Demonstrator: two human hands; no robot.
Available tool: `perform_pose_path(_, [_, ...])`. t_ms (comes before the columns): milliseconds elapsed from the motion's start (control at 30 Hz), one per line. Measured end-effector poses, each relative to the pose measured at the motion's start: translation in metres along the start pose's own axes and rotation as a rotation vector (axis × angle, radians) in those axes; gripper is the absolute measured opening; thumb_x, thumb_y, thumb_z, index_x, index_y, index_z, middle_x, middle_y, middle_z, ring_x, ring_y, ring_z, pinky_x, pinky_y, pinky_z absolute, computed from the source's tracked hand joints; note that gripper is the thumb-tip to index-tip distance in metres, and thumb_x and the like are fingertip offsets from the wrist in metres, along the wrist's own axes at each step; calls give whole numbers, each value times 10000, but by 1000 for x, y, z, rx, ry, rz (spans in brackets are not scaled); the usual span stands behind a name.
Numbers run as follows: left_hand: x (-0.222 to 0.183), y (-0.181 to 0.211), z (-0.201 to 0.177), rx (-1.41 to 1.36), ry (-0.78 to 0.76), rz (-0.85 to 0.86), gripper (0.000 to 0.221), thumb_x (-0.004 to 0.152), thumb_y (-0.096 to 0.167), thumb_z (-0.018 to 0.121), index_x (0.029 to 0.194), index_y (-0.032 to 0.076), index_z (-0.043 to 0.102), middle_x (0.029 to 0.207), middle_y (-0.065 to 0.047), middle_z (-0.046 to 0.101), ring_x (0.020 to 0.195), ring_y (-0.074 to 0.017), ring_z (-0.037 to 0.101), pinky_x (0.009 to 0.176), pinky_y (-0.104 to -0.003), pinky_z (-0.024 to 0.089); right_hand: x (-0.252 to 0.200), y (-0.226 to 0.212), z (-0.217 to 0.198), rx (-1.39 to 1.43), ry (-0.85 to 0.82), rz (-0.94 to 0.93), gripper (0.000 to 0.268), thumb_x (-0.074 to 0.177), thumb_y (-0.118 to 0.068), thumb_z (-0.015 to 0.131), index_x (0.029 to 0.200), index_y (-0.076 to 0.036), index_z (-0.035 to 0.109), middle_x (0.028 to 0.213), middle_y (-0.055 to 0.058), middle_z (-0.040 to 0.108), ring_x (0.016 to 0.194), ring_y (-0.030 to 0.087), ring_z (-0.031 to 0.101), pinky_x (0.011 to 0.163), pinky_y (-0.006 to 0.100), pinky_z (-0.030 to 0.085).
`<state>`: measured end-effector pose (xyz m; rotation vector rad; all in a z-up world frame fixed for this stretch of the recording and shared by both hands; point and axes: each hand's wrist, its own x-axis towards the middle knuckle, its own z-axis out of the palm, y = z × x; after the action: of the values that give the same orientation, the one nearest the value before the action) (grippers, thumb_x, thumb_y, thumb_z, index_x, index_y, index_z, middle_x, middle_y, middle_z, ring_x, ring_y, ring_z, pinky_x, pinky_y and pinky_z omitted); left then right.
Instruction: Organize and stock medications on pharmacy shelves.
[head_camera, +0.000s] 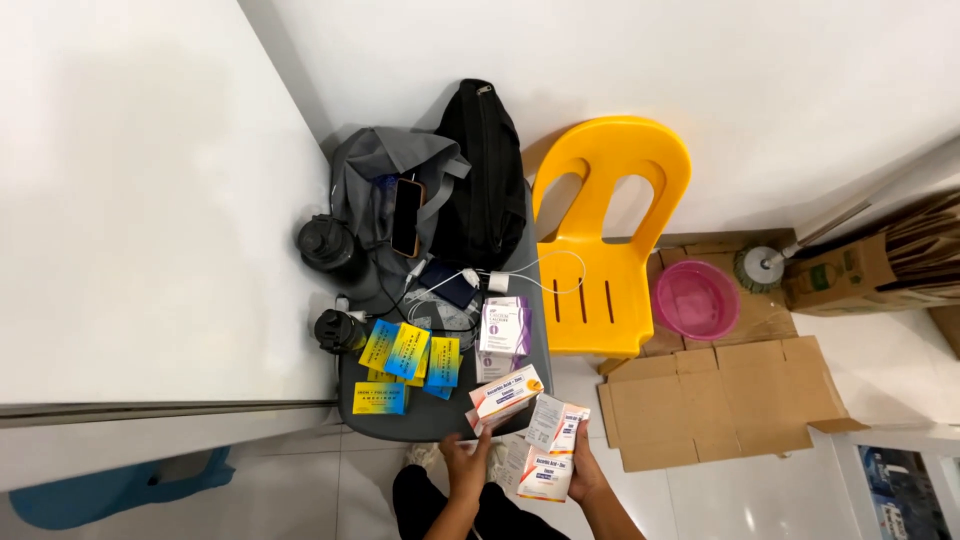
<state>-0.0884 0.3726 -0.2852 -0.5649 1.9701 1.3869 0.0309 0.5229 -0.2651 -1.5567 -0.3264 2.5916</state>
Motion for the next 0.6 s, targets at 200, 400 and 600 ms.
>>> perform_pose_path(200, [20, 5, 10, -769, -453, -607, 552, 850, 296, 699, 1334, 49, 601, 1046, -253, 699, 910, -394, 696, 736, -463, 562, 17, 9, -12, -29, 37, 6, 989, 752, -803, 416, 1466, -128, 534, 1412, 242, 605, 1246, 429, 582, 1073, 613, 445])
perform_pose_path(400, [59, 11, 24, -886, -403, -543, 411, 815, -34, 550, 1225, -42, 580, 1177, -283, 682, 1075, -451, 668, 998, -510, 563, 18, 7, 9, -14, 30, 22, 978, 749, -799, 434, 1478, -154, 531, 1436, 209, 598, 1261, 404, 575, 1078, 585, 439])
perform_pose_path(600, [79, 19, 34, -896, -487, -483, 492, 772, -44, 510, 1256, -107, 573, 1134, -317, 674, 1046, -463, 665, 997, -507, 567, 28, 0, 19, -50, 32, -15, 948, 769, -796, 430, 1472, -169, 536, 1419, 198, 614, 1234, 402, 596, 1041, 581, 467])
